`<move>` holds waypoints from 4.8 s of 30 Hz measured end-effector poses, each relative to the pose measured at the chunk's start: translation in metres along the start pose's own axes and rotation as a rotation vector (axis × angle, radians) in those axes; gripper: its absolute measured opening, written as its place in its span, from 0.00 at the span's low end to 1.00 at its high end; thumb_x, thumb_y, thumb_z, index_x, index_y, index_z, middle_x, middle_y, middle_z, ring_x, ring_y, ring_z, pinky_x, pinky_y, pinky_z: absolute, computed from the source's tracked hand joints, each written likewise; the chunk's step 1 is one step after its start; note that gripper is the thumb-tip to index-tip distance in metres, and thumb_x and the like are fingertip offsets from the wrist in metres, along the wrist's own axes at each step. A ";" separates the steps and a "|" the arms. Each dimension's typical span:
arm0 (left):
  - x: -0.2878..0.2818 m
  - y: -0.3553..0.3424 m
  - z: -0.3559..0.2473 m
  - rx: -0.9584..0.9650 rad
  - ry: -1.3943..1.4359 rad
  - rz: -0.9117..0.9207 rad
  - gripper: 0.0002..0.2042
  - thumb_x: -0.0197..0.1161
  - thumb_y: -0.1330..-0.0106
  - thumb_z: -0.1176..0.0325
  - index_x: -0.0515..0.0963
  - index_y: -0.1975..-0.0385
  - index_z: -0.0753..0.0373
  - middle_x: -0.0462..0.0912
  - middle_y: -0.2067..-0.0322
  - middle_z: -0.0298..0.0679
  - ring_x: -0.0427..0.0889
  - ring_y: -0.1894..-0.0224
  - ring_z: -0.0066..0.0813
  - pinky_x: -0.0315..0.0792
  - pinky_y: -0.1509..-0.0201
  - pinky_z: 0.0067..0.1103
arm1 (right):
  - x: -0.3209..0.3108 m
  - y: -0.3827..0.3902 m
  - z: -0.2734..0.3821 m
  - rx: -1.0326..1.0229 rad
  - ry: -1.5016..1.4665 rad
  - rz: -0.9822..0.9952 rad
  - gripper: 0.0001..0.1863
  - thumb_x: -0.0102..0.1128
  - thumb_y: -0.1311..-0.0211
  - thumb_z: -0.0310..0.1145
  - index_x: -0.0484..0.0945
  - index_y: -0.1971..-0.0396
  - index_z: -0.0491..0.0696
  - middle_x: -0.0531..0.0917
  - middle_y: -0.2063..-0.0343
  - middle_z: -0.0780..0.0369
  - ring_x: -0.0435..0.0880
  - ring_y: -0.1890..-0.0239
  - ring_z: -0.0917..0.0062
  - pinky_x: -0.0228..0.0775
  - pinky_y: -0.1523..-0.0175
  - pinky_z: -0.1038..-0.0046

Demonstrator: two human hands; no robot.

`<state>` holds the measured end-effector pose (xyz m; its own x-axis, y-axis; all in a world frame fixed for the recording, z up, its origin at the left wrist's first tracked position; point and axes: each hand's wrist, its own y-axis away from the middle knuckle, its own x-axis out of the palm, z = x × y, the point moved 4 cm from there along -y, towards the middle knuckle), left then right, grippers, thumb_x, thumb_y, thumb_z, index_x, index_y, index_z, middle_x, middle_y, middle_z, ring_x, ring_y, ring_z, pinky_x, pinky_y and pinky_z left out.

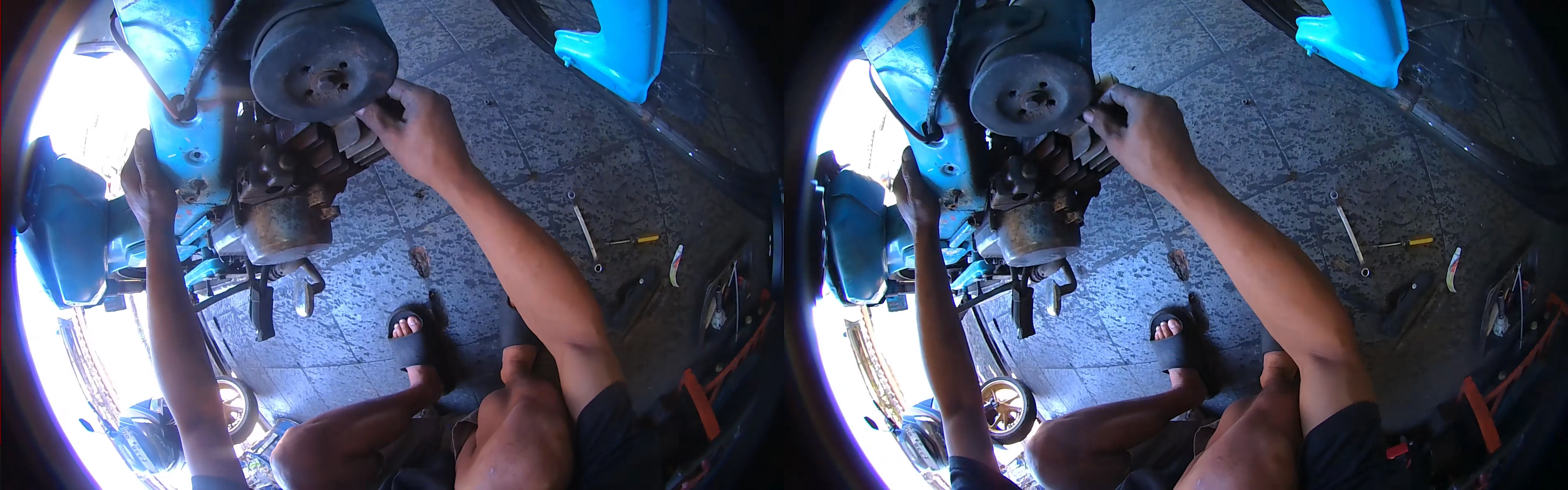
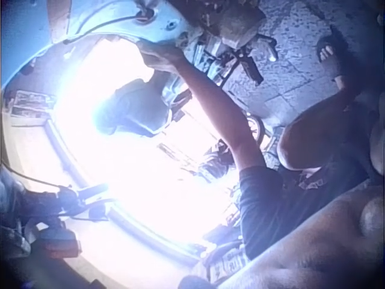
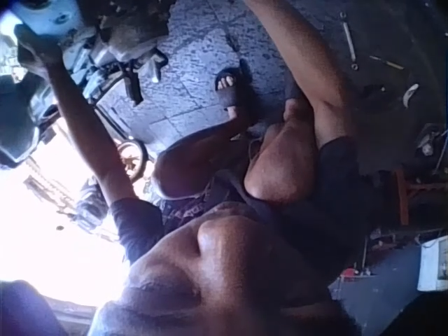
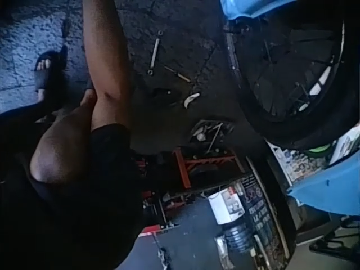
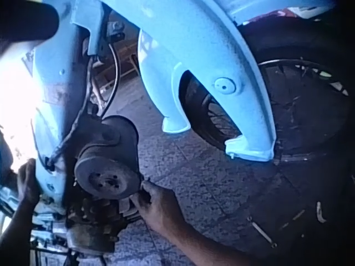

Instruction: Applying sealant to a gasket and reassembling the cylinder head of a motorcycle engine.

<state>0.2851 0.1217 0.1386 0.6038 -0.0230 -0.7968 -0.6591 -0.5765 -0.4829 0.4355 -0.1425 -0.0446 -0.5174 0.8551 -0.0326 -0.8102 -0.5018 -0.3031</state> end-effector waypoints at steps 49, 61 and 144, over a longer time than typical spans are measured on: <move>-0.005 0.000 -0.001 0.071 -0.034 0.068 0.27 0.41 0.26 0.48 0.78 0.71 0.66 0.67 0.86 0.32 0.63 0.82 0.20 0.56 0.76 0.23 | -0.002 0.013 -0.006 0.153 -0.039 -0.122 0.14 0.61 0.36 0.40 0.79 0.65 0.44 0.83 0.70 0.54 0.84 0.66 0.64 0.74 0.59 0.63; 0.003 0.002 -0.012 0.095 0.020 0.013 0.27 0.41 0.26 0.49 0.77 0.71 0.67 0.67 0.87 0.34 0.64 0.82 0.21 0.58 0.76 0.25 | -0.100 0.008 -0.208 0.460 1.007 -0.044 0.10 0.48 0.33 0.32 0.78 0.59 0.47 0.82 0.58 0.53 0.84 0.57 0.59 0.78 0.54 0.58; 0.002 -0.001 0.000 0.038 0.051 0.012 0.29 0.41 0.26 0.46 0.77 0.71 0.69 0.69 0.86 0.34 0.66 0.81 0.22 0.59 0.75 0.24 | -0.009 -0.084 -0.012 0.129 0.372 0.311 0.06 0.67 0.49 0.29 0.85 0.73 0.42 0.85 0.73 0.50 0.87 0.68 0.61 0.78 0.61 0.65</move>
<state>0.2867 0.1218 0.1374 0.6171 -0.0717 -0.7836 -0.6825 -0.5445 -0.4876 0.5112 -0.1066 -0.0305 -0.6256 0.6391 -0.4473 -0.6726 -0.7324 -0.1058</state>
